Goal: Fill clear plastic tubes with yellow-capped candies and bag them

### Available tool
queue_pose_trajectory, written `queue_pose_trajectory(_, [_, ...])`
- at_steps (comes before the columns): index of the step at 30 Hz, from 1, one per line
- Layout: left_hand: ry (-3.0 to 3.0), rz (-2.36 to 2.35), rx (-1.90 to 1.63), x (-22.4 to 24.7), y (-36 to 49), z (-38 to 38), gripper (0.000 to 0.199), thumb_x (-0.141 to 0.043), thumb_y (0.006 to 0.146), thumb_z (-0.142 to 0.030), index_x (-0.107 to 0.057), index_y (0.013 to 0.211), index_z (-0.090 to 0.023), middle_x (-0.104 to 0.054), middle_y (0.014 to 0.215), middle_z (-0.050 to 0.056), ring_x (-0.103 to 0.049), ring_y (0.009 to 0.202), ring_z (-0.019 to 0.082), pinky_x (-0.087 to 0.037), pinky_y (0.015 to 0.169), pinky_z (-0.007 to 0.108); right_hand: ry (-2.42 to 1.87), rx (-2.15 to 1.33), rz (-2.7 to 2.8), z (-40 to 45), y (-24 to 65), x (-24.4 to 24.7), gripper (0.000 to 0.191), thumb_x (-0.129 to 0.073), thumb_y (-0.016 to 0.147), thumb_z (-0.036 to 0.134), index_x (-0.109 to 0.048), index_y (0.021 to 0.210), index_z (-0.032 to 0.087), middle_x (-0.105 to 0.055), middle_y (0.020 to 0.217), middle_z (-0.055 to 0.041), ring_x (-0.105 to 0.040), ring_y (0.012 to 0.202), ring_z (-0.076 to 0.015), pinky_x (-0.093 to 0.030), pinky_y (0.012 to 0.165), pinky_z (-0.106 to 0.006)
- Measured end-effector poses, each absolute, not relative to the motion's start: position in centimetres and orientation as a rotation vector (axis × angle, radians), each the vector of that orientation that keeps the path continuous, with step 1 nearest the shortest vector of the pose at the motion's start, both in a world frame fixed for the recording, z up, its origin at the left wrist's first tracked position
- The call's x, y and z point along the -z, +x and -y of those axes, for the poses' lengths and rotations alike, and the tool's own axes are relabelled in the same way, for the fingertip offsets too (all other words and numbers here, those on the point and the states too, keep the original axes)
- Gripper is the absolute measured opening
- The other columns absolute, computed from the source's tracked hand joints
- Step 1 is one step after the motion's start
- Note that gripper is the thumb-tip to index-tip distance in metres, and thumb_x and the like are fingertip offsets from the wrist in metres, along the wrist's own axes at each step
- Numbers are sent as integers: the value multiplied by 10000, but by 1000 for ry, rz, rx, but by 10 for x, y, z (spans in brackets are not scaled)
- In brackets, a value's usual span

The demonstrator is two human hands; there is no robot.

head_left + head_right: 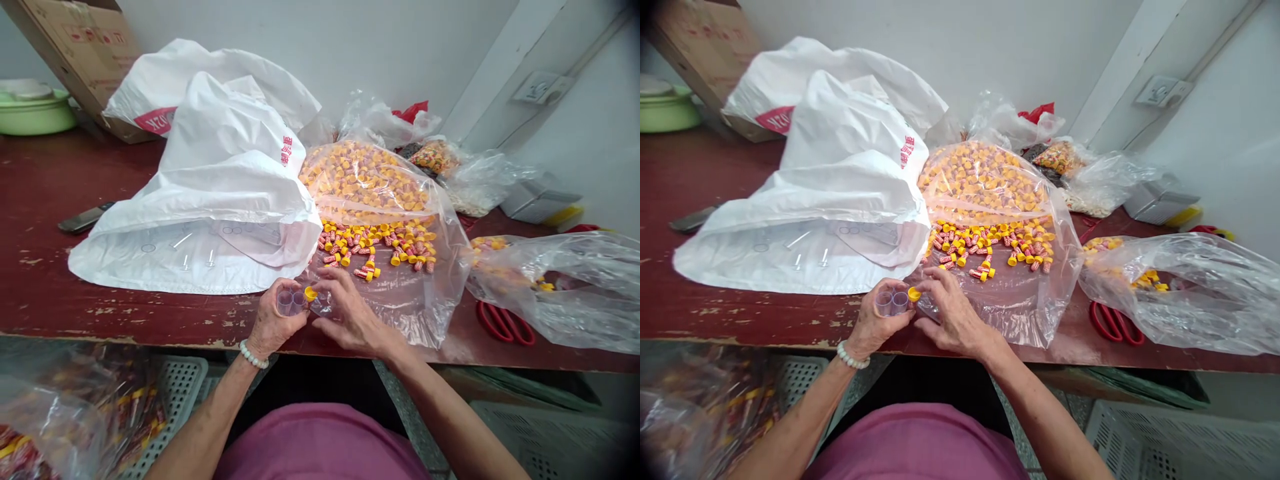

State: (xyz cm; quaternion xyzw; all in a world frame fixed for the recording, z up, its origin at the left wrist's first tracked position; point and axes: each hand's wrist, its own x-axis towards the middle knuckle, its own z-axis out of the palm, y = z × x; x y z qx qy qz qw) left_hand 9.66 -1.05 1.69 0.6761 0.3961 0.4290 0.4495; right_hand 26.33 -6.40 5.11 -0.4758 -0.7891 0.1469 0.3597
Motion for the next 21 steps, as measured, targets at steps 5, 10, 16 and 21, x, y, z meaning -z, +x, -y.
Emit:
queue_pose_trajectory(5, [1417,-1028,-1045,-10,100,14,389,-740,531,-190,-563,875,-155,-635,782,4,-610,703,146,-496,641,248,-1287,-258,2042,61,244,-29,414,-648,729,170,-485,1110,185,-485,1225,-136,-450,1153,-244,-418,954,-427])
queue_pose_trajectory(10, [1120,-926,-984,-14,98,16,420,-764,523,-185,-537,876,-169,-631,706,-25,-586,569,124,-483,487,228,-1342,-245,1996,50,276,-29,504,-695,727,362,-494,1166,220,-383,1341,-119,-413,1206,-253,-410,959,-409])
queue_pose_trajectory(16, [934,-771,-931,-24,90,13,388,-738,559,-140,-503,866,-171,-631,698,-14,-634,599,174,-482,428,236,-2096,273,1809,37,350,-2,192,-519,865,306,-631,924,162,-584,925,-129,-518,909,-270,-431,823,-424])
queue_pose_trajectory(21, [1024,-762,-930,-23,94,14,398,-726,575,-155,-488,892,-181,-624,716,-19,-613,571,146,-472,440,230,-1935,116,1788,47,336,-9,198,-480,894,299,-620,914,160,-596,893,-102,-547,855,-227,-456,767,-357])
